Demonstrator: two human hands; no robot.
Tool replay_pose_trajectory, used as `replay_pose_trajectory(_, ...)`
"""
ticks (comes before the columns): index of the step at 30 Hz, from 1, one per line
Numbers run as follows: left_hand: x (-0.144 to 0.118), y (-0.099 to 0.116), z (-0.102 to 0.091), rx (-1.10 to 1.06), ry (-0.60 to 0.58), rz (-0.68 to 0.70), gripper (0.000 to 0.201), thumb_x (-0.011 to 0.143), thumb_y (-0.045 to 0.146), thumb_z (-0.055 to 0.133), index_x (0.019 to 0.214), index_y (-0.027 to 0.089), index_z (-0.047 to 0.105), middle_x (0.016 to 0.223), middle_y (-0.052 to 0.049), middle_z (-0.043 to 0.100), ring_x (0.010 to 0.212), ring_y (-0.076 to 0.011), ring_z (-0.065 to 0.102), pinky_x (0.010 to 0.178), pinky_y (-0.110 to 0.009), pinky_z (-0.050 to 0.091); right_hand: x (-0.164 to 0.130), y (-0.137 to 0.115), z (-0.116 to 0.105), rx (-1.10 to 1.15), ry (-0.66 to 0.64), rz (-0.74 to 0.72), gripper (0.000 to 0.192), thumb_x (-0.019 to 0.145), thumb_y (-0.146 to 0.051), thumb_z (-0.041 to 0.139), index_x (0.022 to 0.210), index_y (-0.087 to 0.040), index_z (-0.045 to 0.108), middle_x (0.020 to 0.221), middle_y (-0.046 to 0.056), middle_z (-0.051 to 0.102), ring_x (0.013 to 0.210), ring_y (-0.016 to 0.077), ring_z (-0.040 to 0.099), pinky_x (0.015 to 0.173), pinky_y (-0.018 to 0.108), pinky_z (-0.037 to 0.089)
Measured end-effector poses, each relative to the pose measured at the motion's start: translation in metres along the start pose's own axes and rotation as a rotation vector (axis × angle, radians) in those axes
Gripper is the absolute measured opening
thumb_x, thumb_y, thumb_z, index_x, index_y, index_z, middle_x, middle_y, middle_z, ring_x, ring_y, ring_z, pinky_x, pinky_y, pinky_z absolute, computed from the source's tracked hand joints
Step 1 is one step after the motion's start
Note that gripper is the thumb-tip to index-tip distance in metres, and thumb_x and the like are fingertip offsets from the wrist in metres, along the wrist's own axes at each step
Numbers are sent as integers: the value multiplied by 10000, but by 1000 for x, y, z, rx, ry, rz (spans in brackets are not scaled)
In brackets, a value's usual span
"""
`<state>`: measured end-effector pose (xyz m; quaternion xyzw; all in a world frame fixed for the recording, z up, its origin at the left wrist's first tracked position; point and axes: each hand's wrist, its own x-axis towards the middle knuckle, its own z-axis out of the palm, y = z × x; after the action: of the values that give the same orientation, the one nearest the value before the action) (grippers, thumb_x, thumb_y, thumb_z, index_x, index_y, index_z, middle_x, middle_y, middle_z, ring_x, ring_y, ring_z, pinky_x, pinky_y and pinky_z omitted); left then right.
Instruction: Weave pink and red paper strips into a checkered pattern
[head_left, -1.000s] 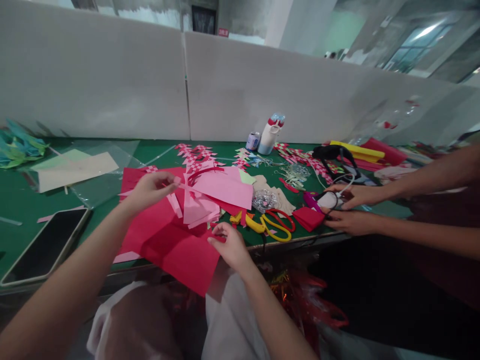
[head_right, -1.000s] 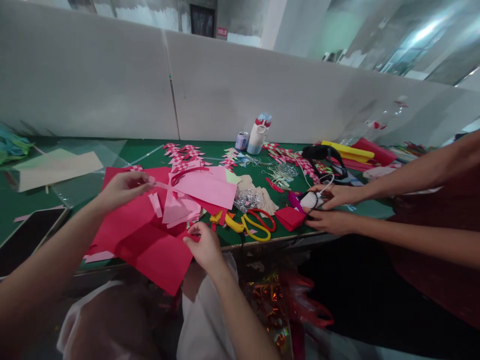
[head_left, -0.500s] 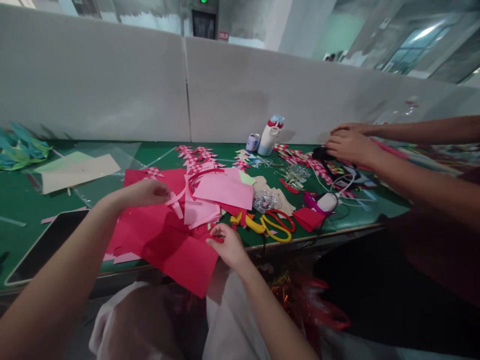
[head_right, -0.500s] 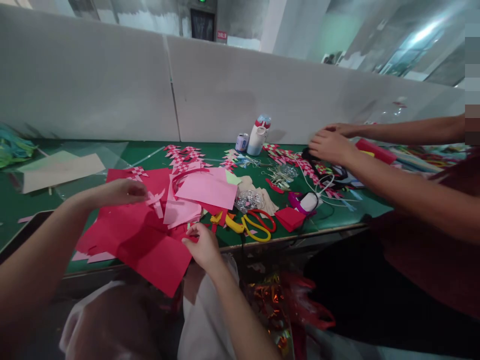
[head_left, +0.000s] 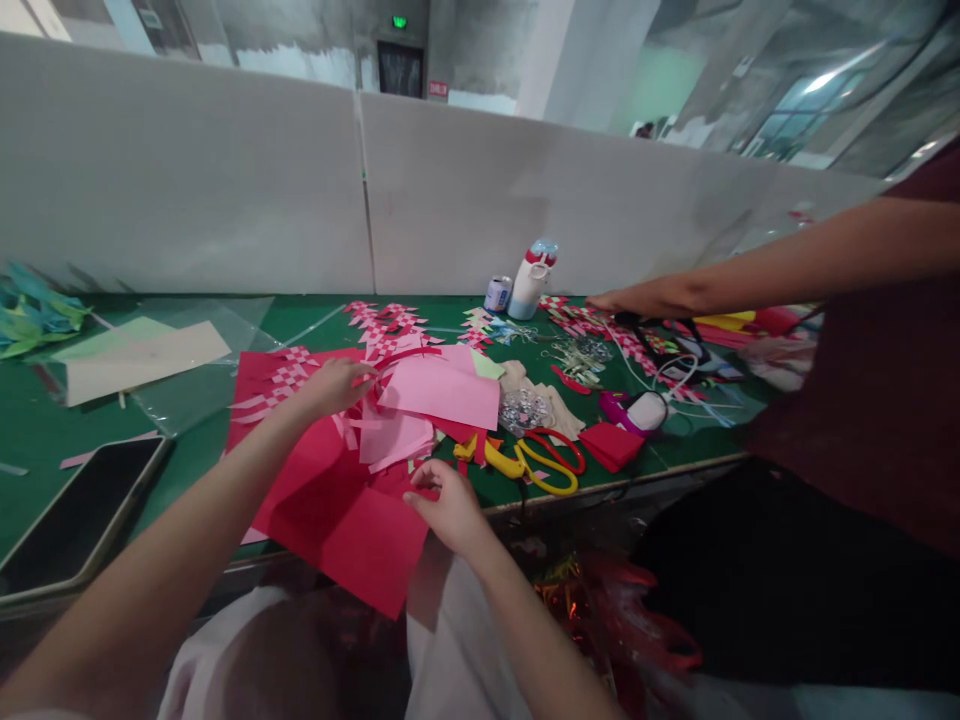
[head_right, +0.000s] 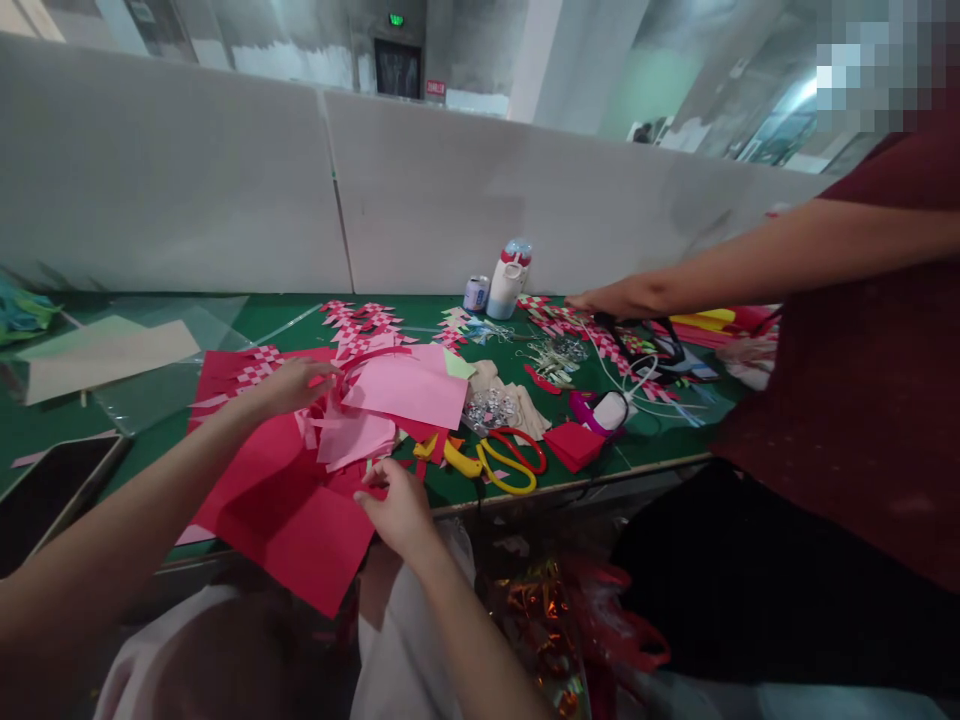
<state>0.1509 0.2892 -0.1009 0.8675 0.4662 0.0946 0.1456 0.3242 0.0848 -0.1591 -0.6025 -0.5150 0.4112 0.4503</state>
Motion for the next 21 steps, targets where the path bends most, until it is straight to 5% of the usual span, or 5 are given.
replay_pose_trajectory(3, 13, 0, 17, -17, 23, -73, 266, 859, 365, 534, 1035, 222, 672, 1069, -106, 664, 1133, -308, 538, 934, -476, 428, 0, -2, 0, -11, -12, -4, 137, 669, -195, 664, 741, -214, 548, 788, 9, 655, 805, 188, 634, 805, 341, 495)
replay_pose_trajectory(7, 20, -6, 24, -158, 42, -144, 329, 886, 370, 570, 1156, 183, 582, 1189, -89, 597, 1025, -215, 597, 862, -435, 513, 0, -3, -1, -10, -17, -7, 132, 677, -202, 660, 746, -214, 548, 792, 11, 652, 811, 191, 630, 802, 340, 489)
replay_pose_trajectory(12, 12, -18, 7, -488, 182, -186, 428, 843, 475, 511, 1027, 133, 691, 827, -56, 706, 734, -187, 646, 639, -293, 495, -1, -1, -3, -12, -6, -3, 132, 679, -209, 665, 753, -212, 556, 810, 14, 662, 827, 192, 633, 814, 340, 484)
replay_pose_trajectory(21, -25, -23, -24, -871, 226, -169, 554, 607, 484, 753, 1047, 154, 692, 824, -92, 711, 650, -159, 637, 576, -274, 487, 0, 3, 0, -3, -6, -10, 136, 672, -213, 667, 733, -211, 545, 789, 15, 653, 806, 191, 627, 801, 347, 494)
